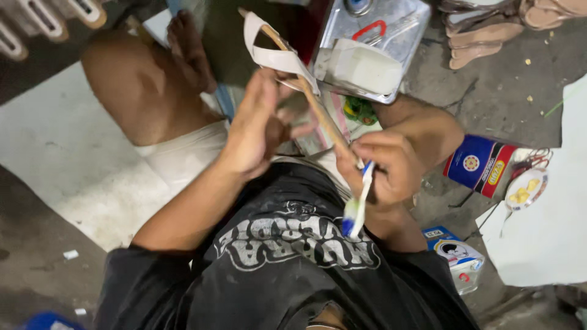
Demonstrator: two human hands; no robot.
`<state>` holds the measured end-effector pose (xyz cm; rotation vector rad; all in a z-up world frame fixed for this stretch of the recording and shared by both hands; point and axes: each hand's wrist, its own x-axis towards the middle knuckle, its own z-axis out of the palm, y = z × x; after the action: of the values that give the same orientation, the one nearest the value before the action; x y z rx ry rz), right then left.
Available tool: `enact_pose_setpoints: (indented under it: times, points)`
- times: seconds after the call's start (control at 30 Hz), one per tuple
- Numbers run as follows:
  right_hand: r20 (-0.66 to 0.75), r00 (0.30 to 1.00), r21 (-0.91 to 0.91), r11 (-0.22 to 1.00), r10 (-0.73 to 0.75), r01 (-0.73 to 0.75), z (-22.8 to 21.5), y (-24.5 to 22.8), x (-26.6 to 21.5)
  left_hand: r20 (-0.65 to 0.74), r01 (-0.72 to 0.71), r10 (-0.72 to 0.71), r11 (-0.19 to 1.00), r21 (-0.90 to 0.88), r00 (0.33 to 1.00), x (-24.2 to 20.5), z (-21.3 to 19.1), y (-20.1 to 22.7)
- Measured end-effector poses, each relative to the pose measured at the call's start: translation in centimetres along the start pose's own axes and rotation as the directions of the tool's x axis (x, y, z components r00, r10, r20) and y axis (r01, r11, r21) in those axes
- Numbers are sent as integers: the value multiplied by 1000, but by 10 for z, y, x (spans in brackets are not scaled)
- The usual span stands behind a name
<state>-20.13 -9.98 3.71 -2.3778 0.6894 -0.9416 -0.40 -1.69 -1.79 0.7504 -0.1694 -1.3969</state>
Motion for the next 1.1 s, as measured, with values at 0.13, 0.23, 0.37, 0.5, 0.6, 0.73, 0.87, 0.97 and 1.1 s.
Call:
enact_pose_setpoints:
  times: [0.13,0.23,0.37,0.5,0.6,0.73,0.87,0.97,1.1]
  points:
    - [-31,971,248,943,236,-221,0,17,5,19,-92,181,408,908,983,-10,-5,10]
    - [27,920,367,852,391,-372,2,29,2,570,-506,448,-265,821,689,0,-11,19]
    - [68,885,422,791,461,-444,1,38,-6,624,-520,369,-349,780,688,14,-15,22]
    - [164,849,444,731,502,-518,-6,44,-11,640,-560,343,-311,768,687,18,-19,19]
    - [262,865,608,623,428,-492,-12,53,-6,637,-603,337,-212,769,693,13,-24,12]
    - [317,796,626,517,516,-584,-13,76,7,574,-587,316,-60,807,756,4,-31,0]
    - [222,766,216,736,603,-642,-4,126,20,450,-515,381,84,853,808,1,-42,-14]
    - [253,895,-522,831,368,-194,2,152,12,367,-461,404,164,872,838,-2,-47,-21]
    - [374,833,-723,691,408,-14,29,176,13,474,-539,446,22,842,759,4,-52,-25]
